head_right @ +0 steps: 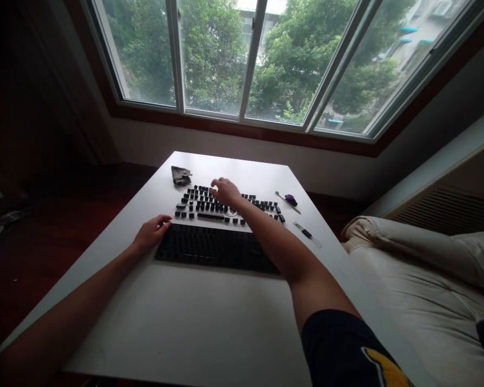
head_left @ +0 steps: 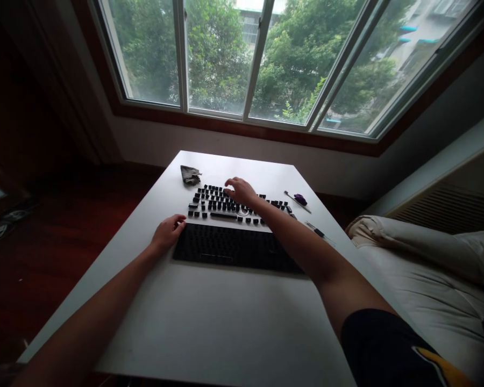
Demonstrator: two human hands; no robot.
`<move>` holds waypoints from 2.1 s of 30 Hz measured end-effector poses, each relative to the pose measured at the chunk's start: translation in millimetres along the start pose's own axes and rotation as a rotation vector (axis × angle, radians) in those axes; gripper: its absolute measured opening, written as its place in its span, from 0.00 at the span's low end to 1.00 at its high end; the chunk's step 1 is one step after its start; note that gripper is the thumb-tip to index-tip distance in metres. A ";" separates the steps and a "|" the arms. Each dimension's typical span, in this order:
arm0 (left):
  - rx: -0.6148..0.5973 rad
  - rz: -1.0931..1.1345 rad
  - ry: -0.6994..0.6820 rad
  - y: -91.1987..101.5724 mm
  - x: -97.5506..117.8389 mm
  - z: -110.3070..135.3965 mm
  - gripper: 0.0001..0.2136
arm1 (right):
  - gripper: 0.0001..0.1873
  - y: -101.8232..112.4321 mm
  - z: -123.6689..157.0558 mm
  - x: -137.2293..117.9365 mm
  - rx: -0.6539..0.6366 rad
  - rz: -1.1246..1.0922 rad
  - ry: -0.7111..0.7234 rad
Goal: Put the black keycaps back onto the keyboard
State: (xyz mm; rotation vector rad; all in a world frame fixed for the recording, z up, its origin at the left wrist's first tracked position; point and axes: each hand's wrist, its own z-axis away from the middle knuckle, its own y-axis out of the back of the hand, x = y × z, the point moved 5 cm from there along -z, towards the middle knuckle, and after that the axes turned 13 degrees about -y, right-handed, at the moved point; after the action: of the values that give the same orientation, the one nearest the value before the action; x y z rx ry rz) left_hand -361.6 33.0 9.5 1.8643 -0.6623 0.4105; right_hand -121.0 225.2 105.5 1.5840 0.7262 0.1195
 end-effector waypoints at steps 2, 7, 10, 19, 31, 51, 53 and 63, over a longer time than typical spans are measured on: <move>-0.005 0.040 -0.020 1.3 0.3 4.1 0.17 | 0.19 -36.3 -29.9 -48.1 -0.047 0.014 0.101; 0.011 0.049 -0.043 1.0 2.3 6.3 0.15 | 0.25 -102.7 -95.8 -112.3 -0.139 0.115 0.109; 0.031 0.050 -0.043 -1.6 4.0 5.5 0.16 | 0.28 -120.3 -126.0 -127.6 -0.177 0.140 0.063; 0.027 0.109 -0.016 -1.2 -0.7 3.1 0.13 | 0.29 -139.5 -155.0 -136.2 -0.250 0.138 -0.042; 0.034 0.079 -0.053 -2.0 -3.0 6.0 0.13 | 0.22 -122.9 -141.9 -165.2 -0.107 -0.246 -0.083; -0.368 0.191 -0.298 22.1 0.6 19.9 0.42 | 0.28 -99.7 112.0 -128.7 -0.108 -0.115 0.394; -0.392 0.130 -0.363 18.6 3.7 24.9 0.48 | 0.24 -103.8 109.4 -128.7 -0.068 -0.073 0.353; -0.436 -0.077 -0.412 4.9 3.3 39.4 0.51 | 0.18 -78.2 124.4 -113.7 -0.080 0.213 0.520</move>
State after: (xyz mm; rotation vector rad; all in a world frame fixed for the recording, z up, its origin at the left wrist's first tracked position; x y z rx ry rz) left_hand -363.0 -5.6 0.2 1.5536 -0.8725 -0.1695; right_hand -180.3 58.0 50.3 1.5623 0.9338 0.7281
